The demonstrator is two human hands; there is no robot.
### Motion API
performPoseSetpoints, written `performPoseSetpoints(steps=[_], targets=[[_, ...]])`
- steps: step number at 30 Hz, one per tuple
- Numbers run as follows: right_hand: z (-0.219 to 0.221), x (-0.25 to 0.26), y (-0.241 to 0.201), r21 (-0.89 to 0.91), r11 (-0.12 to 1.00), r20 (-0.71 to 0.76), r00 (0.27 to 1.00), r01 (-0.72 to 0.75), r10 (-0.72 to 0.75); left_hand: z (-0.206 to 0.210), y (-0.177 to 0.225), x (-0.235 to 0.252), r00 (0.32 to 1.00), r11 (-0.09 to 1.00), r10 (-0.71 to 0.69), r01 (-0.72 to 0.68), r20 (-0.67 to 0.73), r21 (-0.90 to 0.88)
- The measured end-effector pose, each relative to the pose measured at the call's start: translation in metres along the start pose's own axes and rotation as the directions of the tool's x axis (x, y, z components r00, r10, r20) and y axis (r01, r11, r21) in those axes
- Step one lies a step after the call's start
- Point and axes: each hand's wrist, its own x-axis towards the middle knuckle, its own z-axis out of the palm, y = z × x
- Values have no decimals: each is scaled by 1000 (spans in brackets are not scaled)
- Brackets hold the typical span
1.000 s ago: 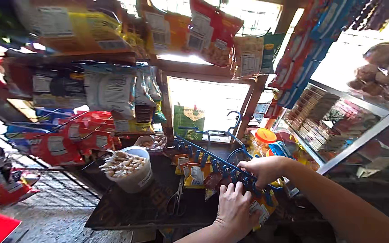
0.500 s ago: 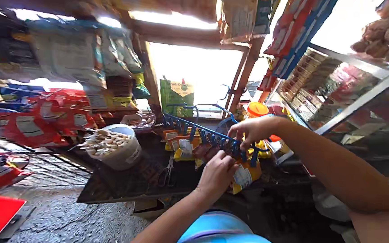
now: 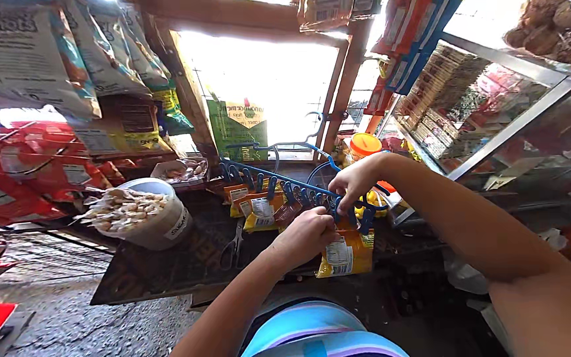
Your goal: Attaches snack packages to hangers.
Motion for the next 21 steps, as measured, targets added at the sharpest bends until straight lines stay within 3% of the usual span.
performPoseSetpoints(steps=[3, 15, 21], targets=[[-1, 6, -4, 34, 998, -6, 999, -46, 46, -2, -3, 1, 1000, 1000, 19, -19, -7, -8], [-7, 23, 16, 153, 988, 55, 998, 14, -22, -3, -12, 7, 998, 997, 58, -57, 20, -42], [-6, 31, 29, 238, 960, 67, 984, 147, -168, 5, -15, 5, 999, 997, 48, -48, 2, -65]])
